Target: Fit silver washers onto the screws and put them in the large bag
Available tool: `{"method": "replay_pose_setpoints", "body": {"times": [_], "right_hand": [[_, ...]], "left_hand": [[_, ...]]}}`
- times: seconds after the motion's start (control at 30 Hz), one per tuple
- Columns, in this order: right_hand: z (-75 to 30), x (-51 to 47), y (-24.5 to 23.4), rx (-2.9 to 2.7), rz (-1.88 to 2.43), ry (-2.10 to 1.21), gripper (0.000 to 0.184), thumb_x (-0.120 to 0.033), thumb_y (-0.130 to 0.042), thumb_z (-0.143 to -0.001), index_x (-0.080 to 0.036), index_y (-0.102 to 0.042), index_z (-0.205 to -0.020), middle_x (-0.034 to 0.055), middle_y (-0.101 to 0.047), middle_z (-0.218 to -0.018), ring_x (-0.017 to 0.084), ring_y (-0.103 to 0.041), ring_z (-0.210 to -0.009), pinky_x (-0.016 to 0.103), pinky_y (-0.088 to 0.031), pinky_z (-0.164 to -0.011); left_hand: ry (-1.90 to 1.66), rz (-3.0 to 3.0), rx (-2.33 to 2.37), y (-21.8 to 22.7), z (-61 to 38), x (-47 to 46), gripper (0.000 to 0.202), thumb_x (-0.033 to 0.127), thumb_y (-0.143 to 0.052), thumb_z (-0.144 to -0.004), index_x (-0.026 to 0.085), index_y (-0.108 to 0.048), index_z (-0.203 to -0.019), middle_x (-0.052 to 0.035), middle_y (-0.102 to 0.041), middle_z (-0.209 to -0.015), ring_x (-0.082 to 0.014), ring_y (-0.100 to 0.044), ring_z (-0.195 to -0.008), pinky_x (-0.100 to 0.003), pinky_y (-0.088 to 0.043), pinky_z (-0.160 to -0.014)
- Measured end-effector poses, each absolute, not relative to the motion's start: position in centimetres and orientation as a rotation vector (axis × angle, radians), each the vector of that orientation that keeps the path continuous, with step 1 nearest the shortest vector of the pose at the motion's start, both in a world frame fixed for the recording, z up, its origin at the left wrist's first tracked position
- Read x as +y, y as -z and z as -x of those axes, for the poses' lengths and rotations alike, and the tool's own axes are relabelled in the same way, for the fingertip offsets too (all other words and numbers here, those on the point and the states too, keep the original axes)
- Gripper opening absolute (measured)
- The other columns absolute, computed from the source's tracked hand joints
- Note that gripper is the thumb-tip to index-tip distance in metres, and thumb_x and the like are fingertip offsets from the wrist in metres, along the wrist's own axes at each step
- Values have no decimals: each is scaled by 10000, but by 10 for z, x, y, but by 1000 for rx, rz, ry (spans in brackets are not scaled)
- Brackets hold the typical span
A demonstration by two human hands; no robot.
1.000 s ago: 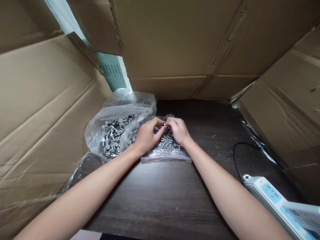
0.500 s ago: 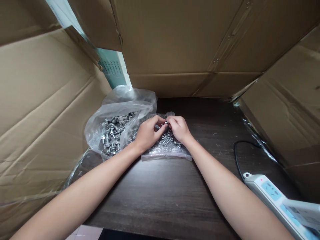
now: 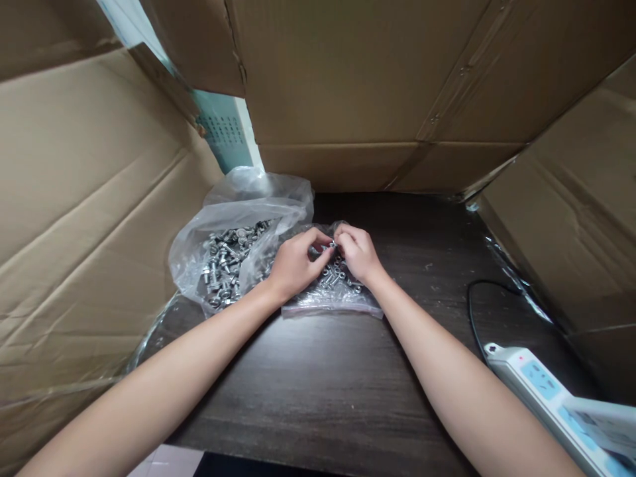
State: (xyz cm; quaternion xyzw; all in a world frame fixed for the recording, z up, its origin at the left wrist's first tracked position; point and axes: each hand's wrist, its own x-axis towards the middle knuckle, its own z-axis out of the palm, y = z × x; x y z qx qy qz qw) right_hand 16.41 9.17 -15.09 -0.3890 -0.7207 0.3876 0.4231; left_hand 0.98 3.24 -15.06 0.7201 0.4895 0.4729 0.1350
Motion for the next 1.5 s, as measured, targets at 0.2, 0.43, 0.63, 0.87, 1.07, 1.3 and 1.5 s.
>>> {"method": "replay_pose_setpoints", "body": {"times": [0.2,0.43,0.63,0.87,1.07,1.3,1.5], "right_hand": [[-161,90,150,-1840,1073,-919,377,-420,-439,-845,-207,-397,-537,-8,-363,-539,140,-381,-569,306,-254,-566],[-163,90,150,-1803,958,-993,217,-337,-433,-781,-206,-474,-613,-6,-425,-575,153,-414,-594,300,-290,-583],[-162,91,151,-1806,1056,-983,404,-433,-463,-828,-212,-378,-500,-13,-363,-503,132,-364,-529,312,-250,-558],[-164,89,150,-1784,968,-938,258,-334,-422,-812,-203,-462,-593,-2,-440,-577,149,-423,-584,307,-294,-593],[-163,91,150,-1818,959,-951,255,-340,-420,-784,-209,-436,-566,-9,-404,-558,144,-394,-571,302,-278,-573],[-162,91,150,-1823,1040,-926,372,-408,-445,-847,-206,-402,-537,-13,-375,-537,136,-379,-561,304,-256,-568],[-163,90,151,-1776,960,-992,224,-341,-430,-796,-212,-468,-618,-4,-421,-580,163,-418,-613,299,-288,-579]], "left_hand": [[-1379,-2067,1435,151,-10,33,92,143,-685,-882,177,-661,-965,-14,-736,-881,-140,-685,-763,-240,-525,-675],[-1379,-2057,1416,152,-10,34,77,148,-686,-904,176,-674,-975,-10,-745,-897,-130,-691,-769,-223,-518,-665],[-1388,-2052,1405,153,-10,34,96,134,-706,-890,173,-680,-973,-13,-749,-893,-123,-688,-744,-221,-527,-666],[-1401,-2034,1418,152,-10,34,84,145,-700,-897,172,-680,-974,-10,-751,-915,-123,-691,-766,-216,-523,-664],[-1388,-2053,1416,152,-10,34,84,139,-699,-894,176,-681,-967,-5,-747,-899,-125,-690,-757,-219,-521,-661],[-1392,-2040,1424,153,-10,34,82,148,-693,-897,178,-678,-973,-10,-748,-910,-124,-690,-764,-221,-533,-678],[-1378,-2038,1431,151,-10,33,74,157,-681,-906,179,-677,-977,-14,-749,-914,-133,-693,-772,-232,-533,-683]]}}
